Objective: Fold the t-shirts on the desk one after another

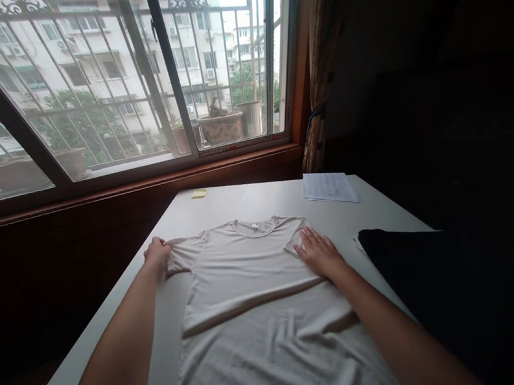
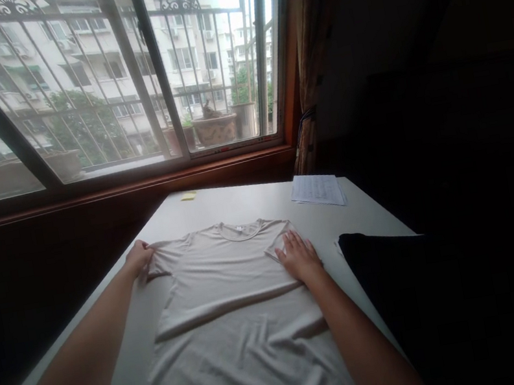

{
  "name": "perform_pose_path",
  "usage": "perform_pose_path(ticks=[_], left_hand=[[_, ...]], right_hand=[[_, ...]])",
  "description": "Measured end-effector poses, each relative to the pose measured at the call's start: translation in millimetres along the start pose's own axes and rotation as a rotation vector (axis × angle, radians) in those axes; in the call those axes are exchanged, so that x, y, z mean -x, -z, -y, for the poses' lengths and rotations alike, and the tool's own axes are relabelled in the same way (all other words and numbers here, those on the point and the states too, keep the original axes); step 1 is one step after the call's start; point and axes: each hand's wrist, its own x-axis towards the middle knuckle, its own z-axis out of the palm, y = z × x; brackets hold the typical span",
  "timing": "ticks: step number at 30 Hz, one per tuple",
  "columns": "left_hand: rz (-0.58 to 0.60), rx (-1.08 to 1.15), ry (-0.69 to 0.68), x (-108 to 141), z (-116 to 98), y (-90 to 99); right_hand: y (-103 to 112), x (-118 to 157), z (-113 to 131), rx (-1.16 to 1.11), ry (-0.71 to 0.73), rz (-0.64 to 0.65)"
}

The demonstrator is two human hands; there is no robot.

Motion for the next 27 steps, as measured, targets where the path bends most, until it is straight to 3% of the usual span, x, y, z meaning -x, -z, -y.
perform_pose_path(ticks=[6,11,15,18,21,24,27], left_hand=[[-0.058,0.026,-0.099,2,-20,16.1],[-0.147,-0.032,-0.225,16,-44,31.0],[-0.197,-0.072,-0.336,32,-66,32.6],[-0.202,-0.121,-0.535,51,-84,28.5],[-0.159,-0.1,-0.827,80,-95,22.7],[-0.13,-0.024,-1.023,110,-89,17.4],[-0.15,0.042,-0.987,126,-62,10.9]], right_hand=[[-1,-1,0,-0.011,-0.005,-0.01],[-1,0,1,-0.003,-0.002,-0.016],[1,1,2,-0.011,-0.006,-0.019],[3,1,3,-0.005,-0.012,-0.013],[3,1,3,0.004,-0.011,-0.015],[0,1,2,0.003,-0.008,-0.013],[-1,-1,0,-0.001,0.0,-0.007]])
